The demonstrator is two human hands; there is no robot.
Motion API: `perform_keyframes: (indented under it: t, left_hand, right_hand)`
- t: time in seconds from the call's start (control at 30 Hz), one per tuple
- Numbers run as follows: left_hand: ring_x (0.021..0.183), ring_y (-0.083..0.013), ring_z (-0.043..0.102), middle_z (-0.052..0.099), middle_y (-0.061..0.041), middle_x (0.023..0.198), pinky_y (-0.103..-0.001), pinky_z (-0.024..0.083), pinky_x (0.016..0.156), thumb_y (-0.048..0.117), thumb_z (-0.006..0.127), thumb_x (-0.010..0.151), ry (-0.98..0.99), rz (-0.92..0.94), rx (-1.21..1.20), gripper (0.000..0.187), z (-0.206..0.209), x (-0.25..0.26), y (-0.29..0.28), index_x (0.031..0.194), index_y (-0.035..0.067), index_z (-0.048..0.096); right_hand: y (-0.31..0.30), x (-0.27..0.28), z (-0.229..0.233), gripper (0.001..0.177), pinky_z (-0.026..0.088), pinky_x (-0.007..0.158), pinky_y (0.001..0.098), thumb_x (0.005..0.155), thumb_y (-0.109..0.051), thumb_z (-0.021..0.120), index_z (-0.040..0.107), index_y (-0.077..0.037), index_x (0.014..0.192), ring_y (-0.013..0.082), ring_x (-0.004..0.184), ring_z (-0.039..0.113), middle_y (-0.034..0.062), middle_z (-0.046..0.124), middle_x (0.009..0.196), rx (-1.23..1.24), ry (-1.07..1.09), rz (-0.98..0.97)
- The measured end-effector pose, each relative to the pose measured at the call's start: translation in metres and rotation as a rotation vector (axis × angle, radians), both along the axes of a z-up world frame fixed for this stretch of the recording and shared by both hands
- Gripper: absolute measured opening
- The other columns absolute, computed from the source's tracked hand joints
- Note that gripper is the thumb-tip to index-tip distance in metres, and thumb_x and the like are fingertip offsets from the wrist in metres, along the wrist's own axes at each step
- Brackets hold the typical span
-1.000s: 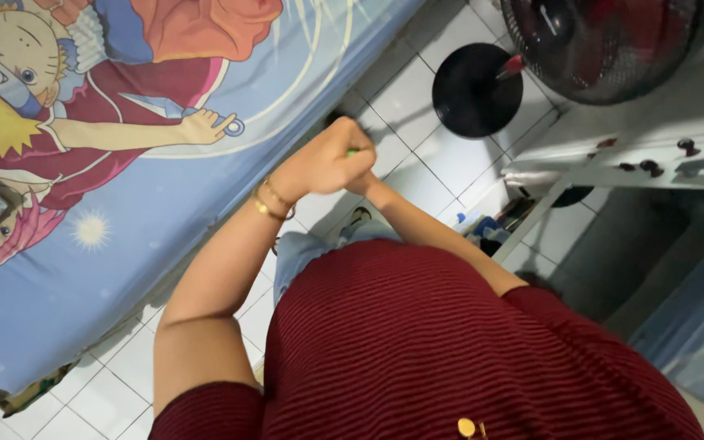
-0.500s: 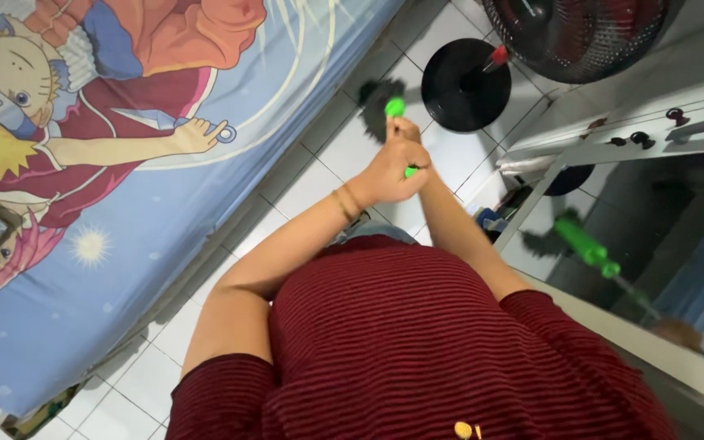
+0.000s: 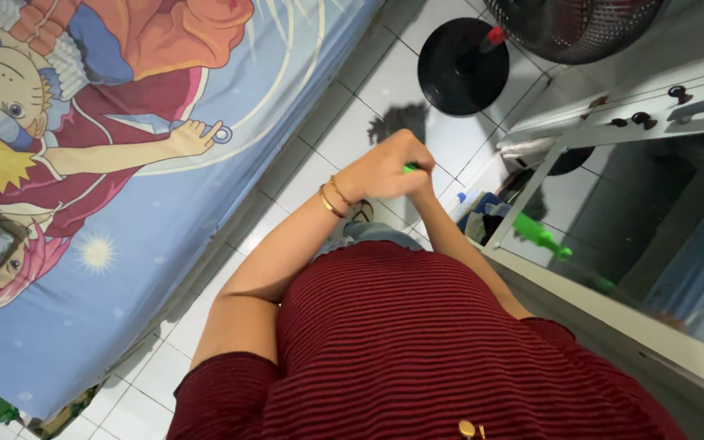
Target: The person cleans the floor by hand using a duster, moving the duster across the tiled floor near a fan, a bed, and a closet.
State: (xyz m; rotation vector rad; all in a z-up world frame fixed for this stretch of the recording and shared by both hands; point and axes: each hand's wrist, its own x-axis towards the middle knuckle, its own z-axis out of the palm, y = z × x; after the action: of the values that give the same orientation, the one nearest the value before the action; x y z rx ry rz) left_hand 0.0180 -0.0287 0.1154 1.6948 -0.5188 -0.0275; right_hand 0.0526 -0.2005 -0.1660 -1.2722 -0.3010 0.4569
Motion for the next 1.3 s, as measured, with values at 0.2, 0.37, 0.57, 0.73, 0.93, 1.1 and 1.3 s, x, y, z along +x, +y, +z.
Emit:
perform_keyframes:
  t: [0.2, 0.37, 0.57, 0.73, 0.93, 1.1, 1.3]
  left_hand:
    - [0.056, -0.0224, 0.058, 0.064, -0.016, 0.062, -0.034, 0.05, 0.059, 0.014, 0.053, 0.08, 0.26, 0.193, -0.101, 0.024, -0.005, -0.016, 0.021, 0.073, -0.003, 0.068]
    - [0.069, -0.0348, 0.064, 0.068, -0.021, 0.076, -0.04, 0.053, 0.071, 0.013, 0.056, 0.084, -0.184, 0.34, 0.071, 0.02, -0.022, -0.008, 0.022, 0.077, -0.002, 0.067]
    - [0.054, -0.04, 0.053, 0.056, -0.023, 0.059, -0.045, 0.045, 0.057, 0.014, 0.063, 0.073, 0.129, 0.116, 0.328, 0.025, -0.046, -0.005, -0.007, 0.06, -0.006, 0.056]
    - [0.054, -0.0323, 0.056, 0.057, -0.018, 0.057, -0.038, 0.047, 0.057, 0.016, 0.064, 0.064, -0.111, 0.023, 0.099, 0.018, -0.02, 0.026, -0.005, 0.058, -0.001, 0.061]
    - [0.059, -0.02, 0.06, 0.062, -0.016, 0.066, -0.032, 0.05, 0.059, 0.018, 0.063, 0.072, 0.143, -0.115, -0.208, 0.021, 0.015, 0.073, 0.03, 0.066, -0.003, 0.061]
    - [0.061, -0.0142, 0.06, 0.064, -0.015, 0.068, -0.031, 0.05, 0.059, 0.023, 0.061, 0.082, 0.272, 0.037, -0.124, 0.027, 0.005, 0.085, -0.035, 0.083, -0.004, 0.069]
    - [0.071, -0.0288, 0.063, 0.068, -0.015, 0.072, -0.04, 0.051, 0.08, 0.025, 0.066, 0.081, -0.125, -0.189, 0.059, 0.024, -0.04, 0.074, -0.099, 0.075, 0.002, 0.07]
  right_hand:
    - [0.039, 0.001, -0.003, 0.018, 0.052, 0.073, 0.0316, 0.082, -0.007, 0.068, 0.066, -0.002, 0.1, 0.0153, 0.082, 0.063, 0.0054, 0.068, 0.089, -0.326, -0.329, -0.287]
    - [0.083, 0.063, -0.018, 0.031, 0.034, 0.062, 0.0295, 0.099, -0.006, 0.068, 0.043, -0.009, 0.081, 0.0097, 0.072, 0.037, 0.0, 0.038, 0.077, -0.212, -0.313, -0.113]
    - [0.068, 0.099, -0.031, 0.034, 0.036, 0.054, 0.026, 0.092, 0.005, 0.073, 0.046, -0.01, 0.077, 0.0086, 0.062, 0.035, -0.0026, 0.038, 0.069, -0.28, -0.554, 0.011]
    - [0.067, 0.06, -0.02, 0.029, 0.036, 0.059, 0.0256, 0.09, -0.003, 0.073, 0.047, -0.01, 0.078, 0.0093, 0.066, 0.039, -0.0024, 0.038, 0.071, 0.056, -0.121, -0.19]
    - [0.039, 0.019, -0.01, 0.012, 0.044, 0.072, 0.0269, 0.095, -0.008, 0.07, 0.064, 0.002, 0.098, 0.0105, 0.081, 0.054, 0.0016, 0.061, 0.09, -0.191, -0.08, -0.304]
    - [0.012, 0.025, -0.007, 0.02, 0.046, 0.069, 0.0278, 0.09, -0.015, 0.078, 0.066, 0.001, 0.095, 0.012, 0.078, 0.056, 0.0045, 0.064, 0.088, -0.276, 0.032, -0.626]
    - [-0.066, 0.052, -0.01, 0.032, 0.048, 0.071, 0.0329, 0.08, -0.022, 0.085, 0.062, -0.003, 0.09, 0.0208, 0.081, 0.056, 0.0081, 0.061, 0.089, -0.347, -0.255, -0.761]
